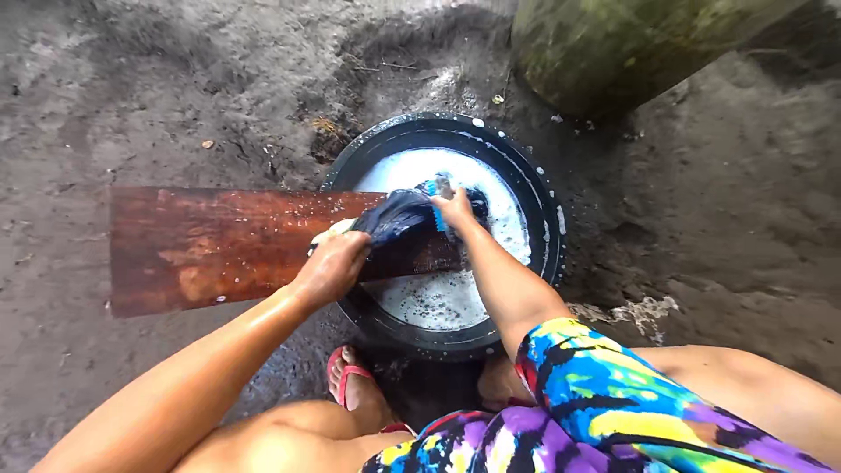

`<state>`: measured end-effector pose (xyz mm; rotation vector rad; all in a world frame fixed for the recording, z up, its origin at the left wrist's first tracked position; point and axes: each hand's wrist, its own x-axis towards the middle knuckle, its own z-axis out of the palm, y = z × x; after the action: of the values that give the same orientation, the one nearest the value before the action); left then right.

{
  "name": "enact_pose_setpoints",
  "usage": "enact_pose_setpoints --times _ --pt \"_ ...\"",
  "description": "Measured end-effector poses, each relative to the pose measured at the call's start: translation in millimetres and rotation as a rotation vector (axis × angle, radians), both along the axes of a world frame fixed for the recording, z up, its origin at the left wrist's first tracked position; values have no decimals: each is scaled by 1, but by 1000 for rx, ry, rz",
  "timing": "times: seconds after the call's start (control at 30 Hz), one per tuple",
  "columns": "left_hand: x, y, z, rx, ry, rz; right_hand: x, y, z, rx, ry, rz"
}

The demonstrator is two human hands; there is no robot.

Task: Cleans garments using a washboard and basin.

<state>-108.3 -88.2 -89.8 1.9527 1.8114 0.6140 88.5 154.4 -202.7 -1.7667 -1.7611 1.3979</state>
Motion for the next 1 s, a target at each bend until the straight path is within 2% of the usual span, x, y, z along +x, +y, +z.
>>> enact_pose_setpoints --times 0.07,0.2,0.27,0.33,0.37,0.43,0.5,0.53,0.6,0.67,0.73,0.8,0.83,0.9,1.0 --pt "8 0 15 24 -145 5 36 10 15 54 144 -120" --pt "21 -6 41 104 -394 -16 82 35 100 259 368 -218" --pt "25 -8 50 91 -535 26 73 44 142 361 450 -203" --pt "21 -9 50 53 -601 145 48 50 161 409 512 -148" --pt "16 -9 46 2 -604 263 34 53 159 406 508 -103" --pt "-3 -6 26 -156 -562 542 16 56 133 399 415 -47" --pt "-26 -12 -1 -319 -456 735 22 51 92 452 237 -154" --pt "-34 -18 -9 -379 -375 750 35 42 69 483 150 -259" --pt "-38 -26 -11 -430 -176 648 70 9 29 461 -68 -498" --pt "-35 -28 -12 -391 111 456 96 -31 -9 268 -309 -606" --pt "-37 -27 -25 -255 293 300 89 -72 -21 45 -390 -525" --pt "-45 -29 -41 -155 358 224 51 -101 -19 42 -266 -406" --pt "-48 -32 -47 -127 364 207 28 -115 -17 122 -185 -298" --pt "-55 -41 -57 -36 359 163 -18 -148 -6 334 -79 57" --pt "-61 -48 -61 32 367 115 -71 -175 21 573 -52 581"
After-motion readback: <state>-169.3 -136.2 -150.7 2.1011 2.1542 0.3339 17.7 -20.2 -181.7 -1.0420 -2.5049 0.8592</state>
